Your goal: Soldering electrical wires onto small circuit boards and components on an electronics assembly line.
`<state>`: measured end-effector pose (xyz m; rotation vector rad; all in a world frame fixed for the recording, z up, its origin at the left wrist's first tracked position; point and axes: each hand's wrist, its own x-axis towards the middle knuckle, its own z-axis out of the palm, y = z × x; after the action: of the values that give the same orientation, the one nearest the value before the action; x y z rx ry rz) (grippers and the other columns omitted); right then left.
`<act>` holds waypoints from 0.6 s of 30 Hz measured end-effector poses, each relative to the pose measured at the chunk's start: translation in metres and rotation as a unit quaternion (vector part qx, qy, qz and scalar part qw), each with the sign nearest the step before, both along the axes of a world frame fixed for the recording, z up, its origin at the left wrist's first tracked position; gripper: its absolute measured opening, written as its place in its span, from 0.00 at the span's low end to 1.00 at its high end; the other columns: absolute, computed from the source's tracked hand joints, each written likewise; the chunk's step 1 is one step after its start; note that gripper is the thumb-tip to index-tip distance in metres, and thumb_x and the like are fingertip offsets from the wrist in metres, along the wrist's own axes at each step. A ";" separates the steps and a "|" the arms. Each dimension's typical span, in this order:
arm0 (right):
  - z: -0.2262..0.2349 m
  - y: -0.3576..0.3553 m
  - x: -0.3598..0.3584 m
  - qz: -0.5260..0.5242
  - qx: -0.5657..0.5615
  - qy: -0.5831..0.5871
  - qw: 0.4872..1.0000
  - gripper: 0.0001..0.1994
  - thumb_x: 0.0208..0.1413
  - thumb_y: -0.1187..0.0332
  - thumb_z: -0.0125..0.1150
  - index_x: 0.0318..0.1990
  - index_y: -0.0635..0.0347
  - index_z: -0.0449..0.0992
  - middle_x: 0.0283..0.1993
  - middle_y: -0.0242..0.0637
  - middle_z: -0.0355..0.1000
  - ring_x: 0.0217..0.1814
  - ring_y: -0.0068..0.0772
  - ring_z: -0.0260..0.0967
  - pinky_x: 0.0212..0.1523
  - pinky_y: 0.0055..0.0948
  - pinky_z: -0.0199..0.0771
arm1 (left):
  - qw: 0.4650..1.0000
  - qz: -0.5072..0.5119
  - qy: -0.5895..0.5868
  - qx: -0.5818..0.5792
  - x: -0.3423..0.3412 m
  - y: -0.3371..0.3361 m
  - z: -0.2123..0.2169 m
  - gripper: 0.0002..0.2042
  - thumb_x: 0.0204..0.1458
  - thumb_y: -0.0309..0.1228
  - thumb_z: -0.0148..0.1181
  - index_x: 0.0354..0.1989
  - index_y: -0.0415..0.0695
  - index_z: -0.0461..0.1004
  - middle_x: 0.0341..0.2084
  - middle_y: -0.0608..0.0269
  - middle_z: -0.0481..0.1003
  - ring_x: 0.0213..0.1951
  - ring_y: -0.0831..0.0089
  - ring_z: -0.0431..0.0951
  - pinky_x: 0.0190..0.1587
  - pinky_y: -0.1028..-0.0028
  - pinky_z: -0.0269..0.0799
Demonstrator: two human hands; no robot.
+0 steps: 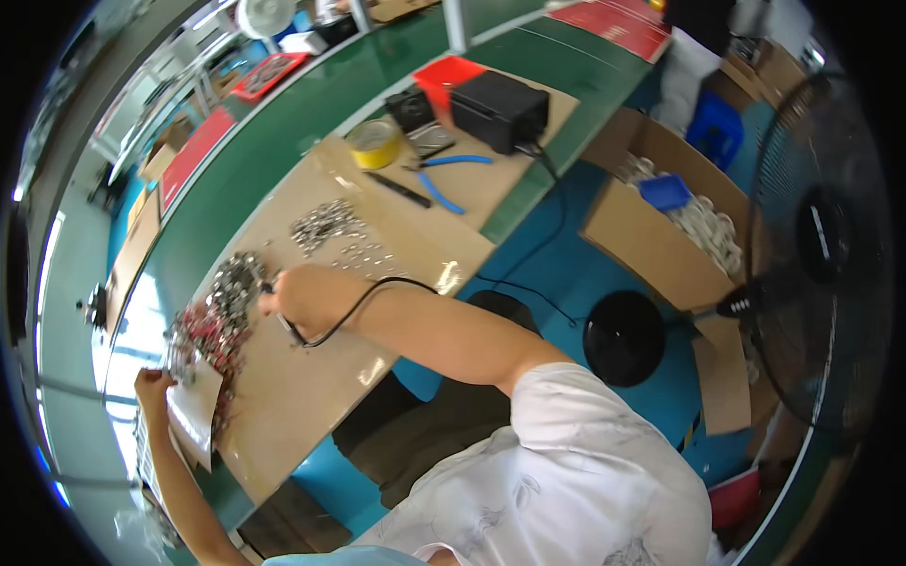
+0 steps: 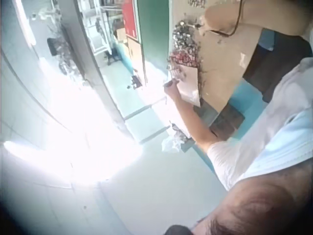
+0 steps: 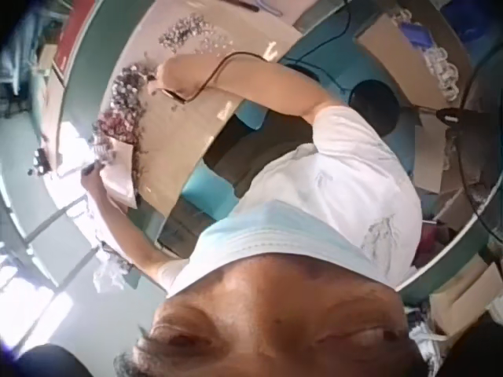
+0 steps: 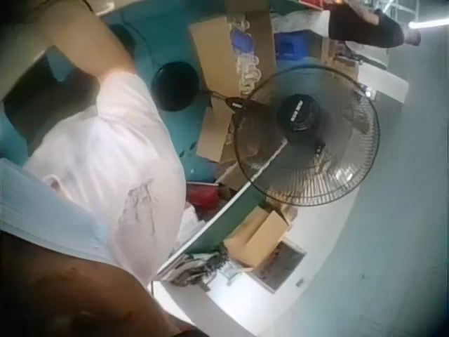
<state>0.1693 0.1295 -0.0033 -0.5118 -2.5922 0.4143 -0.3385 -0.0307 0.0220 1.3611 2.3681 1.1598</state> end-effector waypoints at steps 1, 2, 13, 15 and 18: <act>0.003 -0.002 0.002 0.005 -0.012 0.002 1.000 0.22 0.48 0.76 0.66 0.53 0.51 0.79 0.40 0.43 0.79 0.51 0.49 0.78 0.49 0.45 0.80 | 0.998 0.012 0.022 -0.049 0.009 0.000 0.010 0.12 0.38 0.21 0.67 0.34 0.32 0.77 0.26 0.57 0.79 0.29 0.69 0.80 0.34 0.70 0.78; 0.005 -0.004 0.002 0.018 -0.023 0.006 1.000 0.22 0.48 0.76 0.66 0.53 0.50 0.79 0.40 0.43 0.80 0.52 0.48 0.78 0.50 0.45 0.81 | 0.994 0.016 0.070 -0.086 0.012 -0.002 0.016 0.12 0.38 0.19 0.67 0.35 0.33 0.77 0.26 0.58 0.79 0.30 0.69 0.80 0.37 0.70 0.78; 0.004 -0.006 0.002 0.016 -0.023 0.016 0.999 0.21 0.50 0.76 0.66 0.53 0.50 0.80 0.41 0.45 0.80 0.51 0.48 0.79 0.51 0.45 0.80 | 0.963 -0.083 0.194 -0.168 0.023 0.011 0.024 0.16 0.38 0.19 0.67 0.39 0.31 0.83 0.33 0.48 0.85 0.35 0.62 0.86 0.42 0.66 0.82; 0.000 -0.005 -0.001 0.019 -0.024 0.022 0.999 0.20 0.50 0.76 0.65 0.53 0.50 0.80 0.40 0.45 0.80 0.51 0.48 0.79 0.51 0.45 0.80 | 0.960 -0.086 0.197 -0.181 0.027 0.012 0.030 0.15 0.37 0.20 0.67 0.37 0.31 0.83 0.30 0.49 0.85 0.33 0.62 0.85 0.41 0.67 0.81; -0.006 -0.002 -0.002 0.030 0.002 0.068 0.997 0.20 0.48 0.73 0.63 0.52 0.53 0.82 0.34 0.47 0.81 0.45 0.51 0.80 0.47 0.49 0.81 | 0.953 -0.093 0.219 -0.185 0.040 0.017 0.035 0.13 0.34 0.20 0.69 0.32 0.32 0.80 0.25 0.52 0.82 0.29 0.64 0.83 0.36 0.67 0.79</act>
<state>0.1668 0.1280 -0.0089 -0.3922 -2.4800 0.4488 -0.2983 -0.0135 0.0572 1.7851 2.4884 0.3577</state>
